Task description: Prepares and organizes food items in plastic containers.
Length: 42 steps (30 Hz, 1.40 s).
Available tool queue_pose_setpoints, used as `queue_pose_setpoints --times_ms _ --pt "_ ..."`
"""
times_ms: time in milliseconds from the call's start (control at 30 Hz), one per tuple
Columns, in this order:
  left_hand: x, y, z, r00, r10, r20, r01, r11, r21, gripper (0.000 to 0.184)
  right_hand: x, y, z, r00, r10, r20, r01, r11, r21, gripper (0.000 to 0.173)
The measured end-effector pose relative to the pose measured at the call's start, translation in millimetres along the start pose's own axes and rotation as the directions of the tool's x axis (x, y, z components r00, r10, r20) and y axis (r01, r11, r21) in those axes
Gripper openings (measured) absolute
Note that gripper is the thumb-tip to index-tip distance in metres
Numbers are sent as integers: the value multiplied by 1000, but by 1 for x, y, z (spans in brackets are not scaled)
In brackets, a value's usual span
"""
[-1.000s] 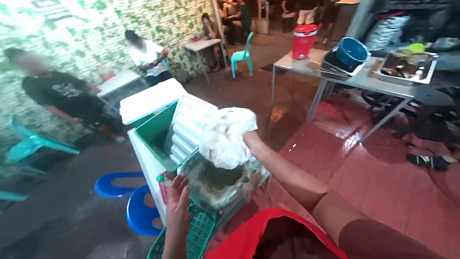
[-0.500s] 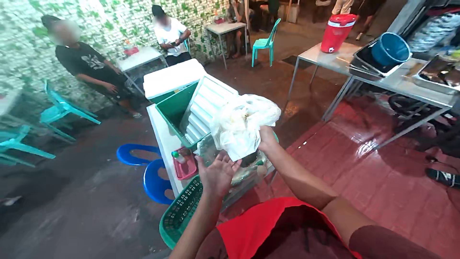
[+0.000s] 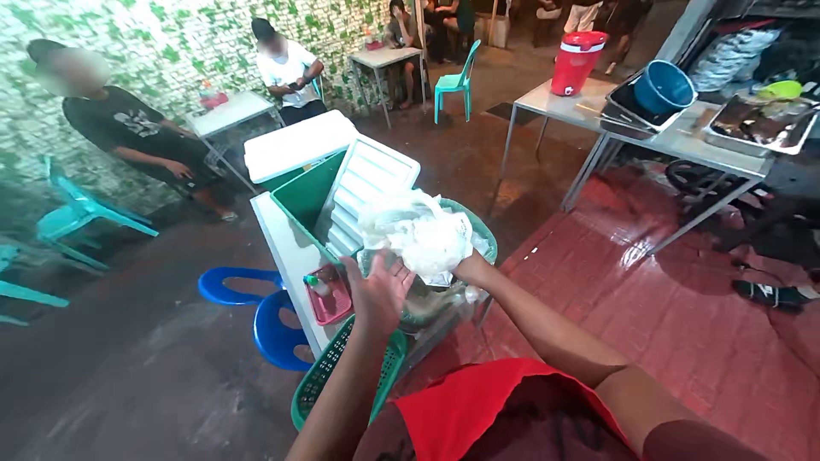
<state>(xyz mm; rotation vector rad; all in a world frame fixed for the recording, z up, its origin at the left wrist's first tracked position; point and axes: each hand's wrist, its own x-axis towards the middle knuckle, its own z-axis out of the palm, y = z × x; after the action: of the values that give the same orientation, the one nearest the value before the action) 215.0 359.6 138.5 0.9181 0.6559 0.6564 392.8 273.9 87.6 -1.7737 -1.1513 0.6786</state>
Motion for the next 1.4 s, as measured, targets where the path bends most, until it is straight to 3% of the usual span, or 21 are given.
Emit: queue_pose_setpoints --times_ms 67,167,267,300,367,433,500,600,633,700,767,867,1000,1067,1167,1233,1300,1367,1400 --pt "-1 0 -1 999 27 35 -32 985 169 98 -7 -4 -4 981 115 154 -139 979 151 57" --pt "-2 -5 -4 991 82 110 -126 854 504 82 -15 -3 0 956 65 286 -209 835 509 54" --pt "-2 -8 -6 961 105 258 -275 499 822 62 -13 -2 5 932 -27 361 -233 719 655 71" --pt "-2 -8 -3 952 88 292 -304 364 880 61 -11 -5 7 935 -9 356 -252 690 679 66" --pt "-2 -13 7 941 15 337 -336 122 934 68 -8 -20 12 950 130 284 -299 642 706 46" --pt "-2 -24 19 935 -68 348 -353 -91 931 81 -1 -28 20 936 301 182 -342 652 677 40" --pt "-2 -31 26 935 -140 327 -349 -193 917 87 4 -25 24 924 369 104 -343 674 655 40" --pt "-10 -34 18 901 -100 422 -434 -170 885 80 12 -11 15 926 374 55 -314 678 665 31" --pt "-16 -35 11 874 -15 485 -483 -128 866 73 12 -7 6 931 357 71 -306 660 686 29" --pt "-22 -35 -11 748 319 582 -601 -48 798 52 13 4 -18 946 299 127 -289 599 746 25" --pt "-18 -27 -27 673 474 567 -622 -52 781 57 12 13 -36 937 271 219 -335 527 781 22" --pt "-9 -30 -31 648 424 632 -620 -187 762 86 5 13 -38 918 242 314 -393 454 800 20" --pt "2 -42 -12 472 492 731 -627 -396 671 84 3 6 -27 912 214 349 -409 451 793 29" --pt "6 -40 -5 422 524 740 -631 -416 655 90 4 8 -26 912 194 360 -409 457 790 32" --pt "7 -34 2 388 602 698 -638 -371 675 79 9 12 -30 921 189 339 -388 486 783 29" --pt "7 -27 7 417 695 586 -602 -272 751 87 12 13 -31 934 145 326 -353 515 781 27" --pt "4 -13 12 593 684 425 -526 -70 847 121 16 17 -31 931 74 356 -335 559 758 26" --pt "5 2 15 782 548 296 -438 147 887 148 19 19 -31 911 29 412 -330 651 683 26" --pt "6 7 15 853 447 270 -404 238 883 152 21 20 -31 898 8 441 -317 707 633 26"
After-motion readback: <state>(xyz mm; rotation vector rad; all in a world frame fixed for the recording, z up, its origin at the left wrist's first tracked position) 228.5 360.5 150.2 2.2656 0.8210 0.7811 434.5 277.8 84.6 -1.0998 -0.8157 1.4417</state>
